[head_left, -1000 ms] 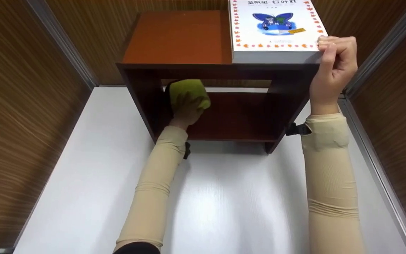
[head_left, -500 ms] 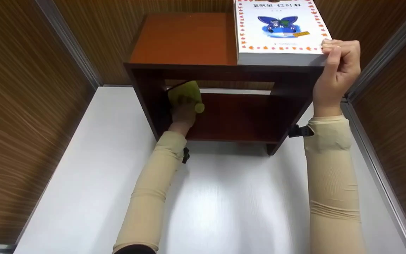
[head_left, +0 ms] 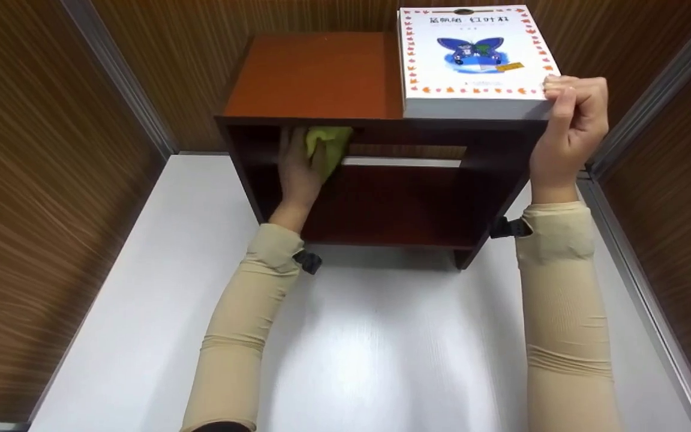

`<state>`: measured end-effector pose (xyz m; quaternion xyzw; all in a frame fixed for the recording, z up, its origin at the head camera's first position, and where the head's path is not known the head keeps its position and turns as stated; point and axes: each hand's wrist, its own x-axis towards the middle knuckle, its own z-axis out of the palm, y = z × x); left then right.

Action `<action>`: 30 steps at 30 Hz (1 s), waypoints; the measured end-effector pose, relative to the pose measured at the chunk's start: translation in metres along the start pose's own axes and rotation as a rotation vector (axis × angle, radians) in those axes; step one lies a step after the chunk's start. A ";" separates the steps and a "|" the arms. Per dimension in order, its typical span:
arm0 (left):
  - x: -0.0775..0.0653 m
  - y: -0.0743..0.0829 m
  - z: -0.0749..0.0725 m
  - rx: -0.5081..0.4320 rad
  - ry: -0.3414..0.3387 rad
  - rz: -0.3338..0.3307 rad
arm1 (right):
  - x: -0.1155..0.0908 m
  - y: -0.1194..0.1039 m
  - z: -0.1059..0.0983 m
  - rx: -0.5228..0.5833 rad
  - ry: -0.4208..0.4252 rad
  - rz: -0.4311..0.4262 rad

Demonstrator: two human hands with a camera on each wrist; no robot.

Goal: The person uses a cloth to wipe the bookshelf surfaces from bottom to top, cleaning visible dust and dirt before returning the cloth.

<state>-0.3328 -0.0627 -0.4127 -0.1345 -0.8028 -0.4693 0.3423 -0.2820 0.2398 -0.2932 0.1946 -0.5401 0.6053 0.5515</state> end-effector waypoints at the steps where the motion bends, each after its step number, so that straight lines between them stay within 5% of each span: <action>1: 0.004 -0.002 0.002 0.152 0.028 0.071 | 0.000 0.000 0.000 -0.001 -0.004 0.000; 3: 0.010 -0.011 0.010 0.423 0.008 0.135 | -0.001 0.001 -0.001 -0.003 -0.008 -0.001; 7: 0.017 -0.034 0.025 0.617 -0.152 0.064 | -0.002 0.001 -0.002 -0.014 -0.009 -0.002; 11: 0.024 -0.042 0.032 0.696 -0.155 0.018 | -0.002 0.000 -0.002 -0.018 -0.014 -0.008; 18: 0.034 -0.049 0.039 0.893 -0.143 0.034 | 0.001 -0.002 -0.001 0.006 -0.023 -0.015; 25: 0.032 -0.049 0.053 0.932 -0.231 0.007 | 0.000 -0.001 -0.003 0.000 -0.027 -0.015; 30: 0.036 -0.032 0.079 0.941 -0.334 0.026 | 0.000 -0.001 0.000 0.028 -0.023 -0.031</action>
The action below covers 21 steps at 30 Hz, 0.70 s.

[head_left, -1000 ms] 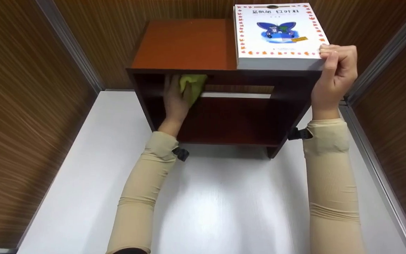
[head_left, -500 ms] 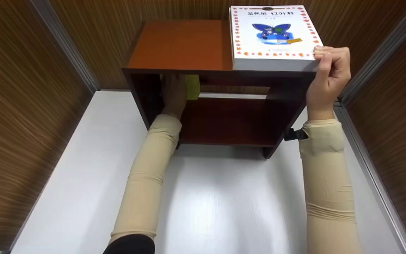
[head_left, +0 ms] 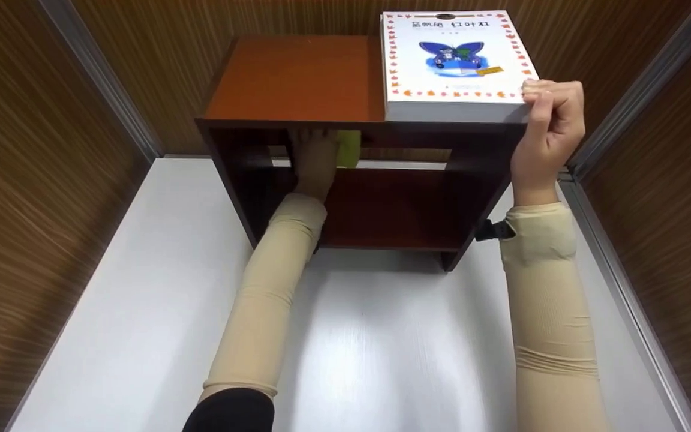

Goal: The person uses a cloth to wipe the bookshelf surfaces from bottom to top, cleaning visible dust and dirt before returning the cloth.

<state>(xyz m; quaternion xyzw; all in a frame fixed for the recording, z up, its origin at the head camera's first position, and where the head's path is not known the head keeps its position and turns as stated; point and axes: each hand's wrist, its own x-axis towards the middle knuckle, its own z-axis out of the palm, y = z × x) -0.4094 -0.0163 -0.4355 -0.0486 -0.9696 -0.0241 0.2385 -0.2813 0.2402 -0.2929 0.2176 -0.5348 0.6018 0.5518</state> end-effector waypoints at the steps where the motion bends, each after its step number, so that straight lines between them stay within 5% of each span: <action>1: 0.003 0.011 0.000 0.011 -0.030 0.022 | 0.001 0.000 0.000 0.002 -0.002 -0.007; 6: 0.015 0.071 0.000 0.147 -0.145 0.191 | 0.002 0.000 -0.001 0.000 -0.019 -0.032; 11: 0.016 0.113 -0.003 0.194 -0.066 0.306 | -0.003 -0.001 0.002 -0.006 -0.033 -0.026; 13: 0.016 0.126 -0.008 0.211 -0.083 0.391 | -0.003 -0.002 0.002 -0.006 -0.033 -0.024; 17: 0.014 0.140 -0.016 0.235 -0.239 0.560 | 0.000 -0.001 0.001 -0.002 -0.030 -0.021; 21: 0.009 0.145 -0.024 0.281 -0.344 0.565 | 0.001 0.000 -0.002 -0.008 -0.030 -0.020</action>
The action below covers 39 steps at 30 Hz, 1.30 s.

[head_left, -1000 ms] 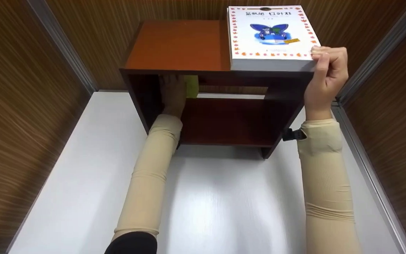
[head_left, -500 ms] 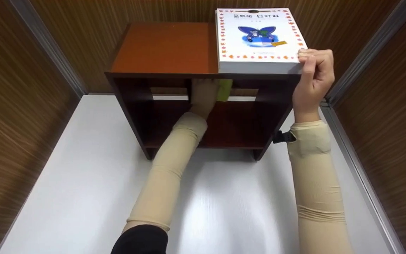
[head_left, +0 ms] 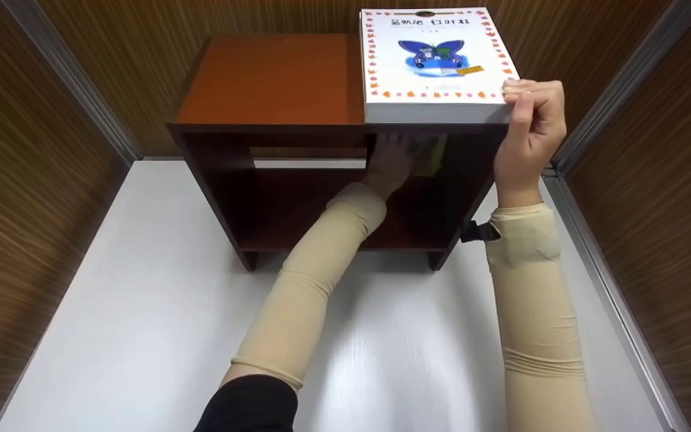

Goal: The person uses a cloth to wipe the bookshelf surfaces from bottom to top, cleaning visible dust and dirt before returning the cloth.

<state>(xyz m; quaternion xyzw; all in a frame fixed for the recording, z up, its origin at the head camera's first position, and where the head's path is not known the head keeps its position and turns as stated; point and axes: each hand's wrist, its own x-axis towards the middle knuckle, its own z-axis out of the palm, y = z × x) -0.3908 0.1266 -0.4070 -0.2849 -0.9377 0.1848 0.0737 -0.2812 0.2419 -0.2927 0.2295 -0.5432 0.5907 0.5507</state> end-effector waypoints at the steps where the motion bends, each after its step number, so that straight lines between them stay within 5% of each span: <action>1: -0.002 0.001 -0.002 0.016 -0.021 -0.012 | 0.000 0.000 0.000 -0.003 -0.001 0.000; 4: -0.002 0.003 -0.006 0.033 -0.072 -0.052 | -0.001 0.000 -0.001 -0.014 -0.008 -0.002; 10: 0.015 0.008 0.009 0.100 -0.073 -0.091 | -0.001 0.000 -0.001 -0.025 -0.005 -0.002; 15: 0.022 0.007 0.009 0.007 -0.073 -0.112 | -0.002 0.000 -0.001 -0.004 0.014 0.009; 18: 0.018 -0.001 0.010 0.034 -0.082 -0.079 | -0.001 0.001 -0.001 0.003 0.012 0.017; 22: 0.004 -0.022 0.020 0.178 -0.089 0.007 | 0.000 0.001 -0.001 0.007 0.007 0.026; 26: -0.016 -0.051 0.035 0.311 -0.091 0.008 | 0.000 0.000 -0.001 0.023 0.013 0.040; 33: -0.059 -0.098 0.061 0.307 -0.053 -0.159 | 0.002 -0.001 0.000 0.014 0.035 0.065; 39: -0.088 -0.125 0.091 0.102 0.051 -0.362 | 0.000 -0.001 0.001 0.004 0.039 0.092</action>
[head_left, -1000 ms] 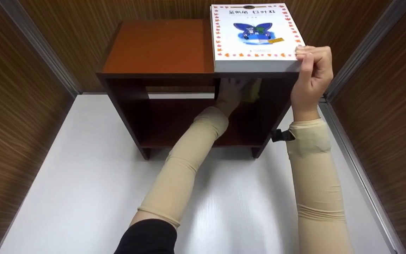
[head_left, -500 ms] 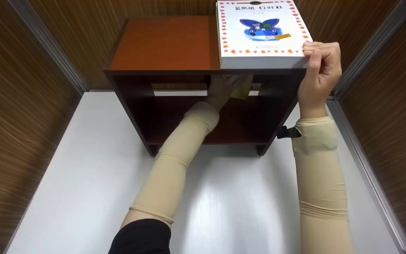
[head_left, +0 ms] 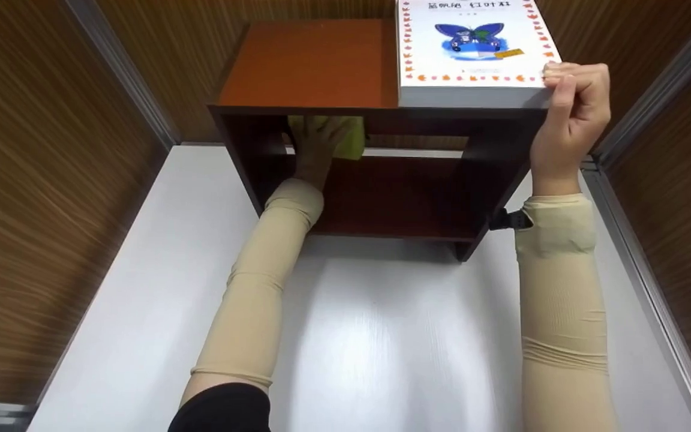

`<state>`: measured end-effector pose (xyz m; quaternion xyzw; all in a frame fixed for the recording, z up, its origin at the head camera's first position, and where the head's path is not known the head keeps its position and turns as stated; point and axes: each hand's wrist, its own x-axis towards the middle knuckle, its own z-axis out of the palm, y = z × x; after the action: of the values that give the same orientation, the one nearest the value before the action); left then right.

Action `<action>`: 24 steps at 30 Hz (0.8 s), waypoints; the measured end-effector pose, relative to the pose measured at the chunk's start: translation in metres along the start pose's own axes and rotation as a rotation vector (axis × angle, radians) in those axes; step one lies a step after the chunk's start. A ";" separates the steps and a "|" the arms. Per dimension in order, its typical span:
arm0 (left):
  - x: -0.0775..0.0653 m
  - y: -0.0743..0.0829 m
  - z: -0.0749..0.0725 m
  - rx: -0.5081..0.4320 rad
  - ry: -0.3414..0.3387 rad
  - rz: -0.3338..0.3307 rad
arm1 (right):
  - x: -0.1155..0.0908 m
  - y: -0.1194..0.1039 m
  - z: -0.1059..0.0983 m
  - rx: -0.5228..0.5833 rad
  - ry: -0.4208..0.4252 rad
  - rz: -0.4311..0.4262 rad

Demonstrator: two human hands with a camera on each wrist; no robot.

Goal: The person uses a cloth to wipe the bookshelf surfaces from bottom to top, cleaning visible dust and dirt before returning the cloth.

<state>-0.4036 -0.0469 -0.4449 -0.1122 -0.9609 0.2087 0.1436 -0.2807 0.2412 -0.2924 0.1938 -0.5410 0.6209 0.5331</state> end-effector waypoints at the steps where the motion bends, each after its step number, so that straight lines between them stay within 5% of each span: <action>1: -0.001 -0.002 0.005 -0.016 0.017 -0.024 | 0.001 0.000 -0.001 -0.004 0.000 0.001; 6: -0.005 -0.010 0.022 0.125 0.083 -0.047 | 0.001 0.002 -0.004 -0.018 -0.002 0.003; 8: -0.006 -0.009 0.027 0.102 0.121 -0.031 | 0.001 0.003 -0.004 -0.021 0.001 0.003; 12: -0.008 -0.005 0.032 -0.169 0.222 -0.043 | -0.001 0.003 -0.005 -0.017 0.012 0.000; 17: -0.004 0.009 0.023 -0.453 0.226 -0.096 | 0.000 0.002 -0.005 -0.013 0.022 -0.021; 20: 0.003 0.023 0.011 -0.406 0.157 -0.091 | 0.002 0.002 -0.004 -0.017 0.023 -0.028; 24: 0.010 0.045 -0.002 -0.170 0.112 -0.020 | 0.000 0.002 0.002 -0.017 0.008 -0.030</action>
<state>-0.4053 -0.0036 -0.4607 -0.1261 -0.9666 0.1186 0.1893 -0.2828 0.2399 -0.2928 0.1948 -0.5411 0.6092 0.5460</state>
